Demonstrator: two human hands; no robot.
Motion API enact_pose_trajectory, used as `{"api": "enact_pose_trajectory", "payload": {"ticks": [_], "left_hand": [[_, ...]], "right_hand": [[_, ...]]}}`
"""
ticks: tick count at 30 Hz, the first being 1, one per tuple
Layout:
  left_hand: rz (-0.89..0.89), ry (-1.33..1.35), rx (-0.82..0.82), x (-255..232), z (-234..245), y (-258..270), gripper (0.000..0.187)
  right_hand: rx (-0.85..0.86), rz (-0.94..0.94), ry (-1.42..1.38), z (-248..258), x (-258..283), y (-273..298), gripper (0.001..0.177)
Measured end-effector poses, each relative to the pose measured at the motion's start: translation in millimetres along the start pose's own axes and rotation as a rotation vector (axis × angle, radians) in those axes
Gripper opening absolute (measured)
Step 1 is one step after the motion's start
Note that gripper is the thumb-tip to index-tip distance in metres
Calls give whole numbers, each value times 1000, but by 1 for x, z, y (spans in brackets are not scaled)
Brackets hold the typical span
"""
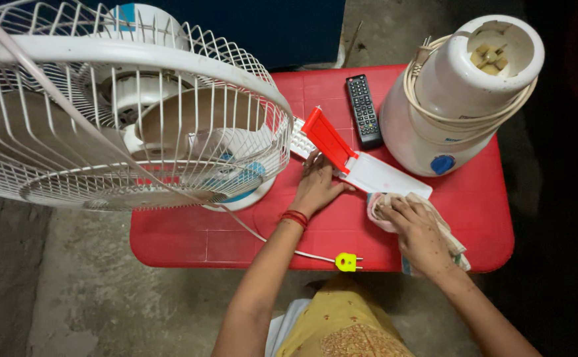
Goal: The person wipes a television remote and an emergency LED light with a cloth.
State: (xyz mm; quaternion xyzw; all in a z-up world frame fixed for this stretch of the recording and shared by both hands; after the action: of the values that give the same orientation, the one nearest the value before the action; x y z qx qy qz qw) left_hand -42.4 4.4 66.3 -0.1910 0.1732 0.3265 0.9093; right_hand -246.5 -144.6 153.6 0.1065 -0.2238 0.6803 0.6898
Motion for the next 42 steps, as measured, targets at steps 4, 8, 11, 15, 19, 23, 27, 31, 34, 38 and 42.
{"api": "enact_pose_trajectory", "payload": {"ticks": [4, 8, 11, 15, 19, 23, 27, 31, 34, 38, 42], "left_hand": [[-24, -6, -16, 1, -1, 0, 85], [-65, 12, -57, 5, -5, 0, 69], [-38, -18, -62, 8, -10, -1, 47], [-62, 5, -79, 5, -7, 1, 51], [79, 13, 82, 4, -6, 0, 48], [1, 16, 45, -4, 5, -3, 71], [11, -24, -19, -8, 14, -4, 84], [14, 25, 33, -12, 20, -5, 83], [102, 72, 166, -10, 18, -4, 80], [8, 23, 22, -8, 14, -4, 79], [30, -27, 24, -3, 6, -3, 77]], "right_hand": [[-5, -4, -24, -8, 7, -20, 67], [20, -1, -57, -23, 25, -52, 66], [3, 43, -70, -27, 35, -68, 66], [22, 39, -67, -24, 34, -68, 65], [90, 17, -14, -18, 25, -50, 71], [111, -40, 17, -9, 4, -25, 70], [55, -51, 5, 2, -12, -1, 64], [-15, -219, -154, 16, -20, 7, 64], [-146, -274, -231, 24, -19, 0, 65], [-153, -96, -107, 12, -12, -31, 67], [-39, -71, 57, -26, 5, -68, 65]]}}
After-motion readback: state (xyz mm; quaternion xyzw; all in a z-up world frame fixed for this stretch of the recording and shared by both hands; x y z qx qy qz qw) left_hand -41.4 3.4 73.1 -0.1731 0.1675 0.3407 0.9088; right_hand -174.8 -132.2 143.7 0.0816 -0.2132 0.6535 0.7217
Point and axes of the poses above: each hand's wrist, its own y-axis away from the middle knuckle, its own z-axis out of the back of the hand, x = y × z, the point moved 4 cm from there along -y, towards the middle knuckle, and after that the axes turned 6 degrees about -y, right-handed, at the moved point
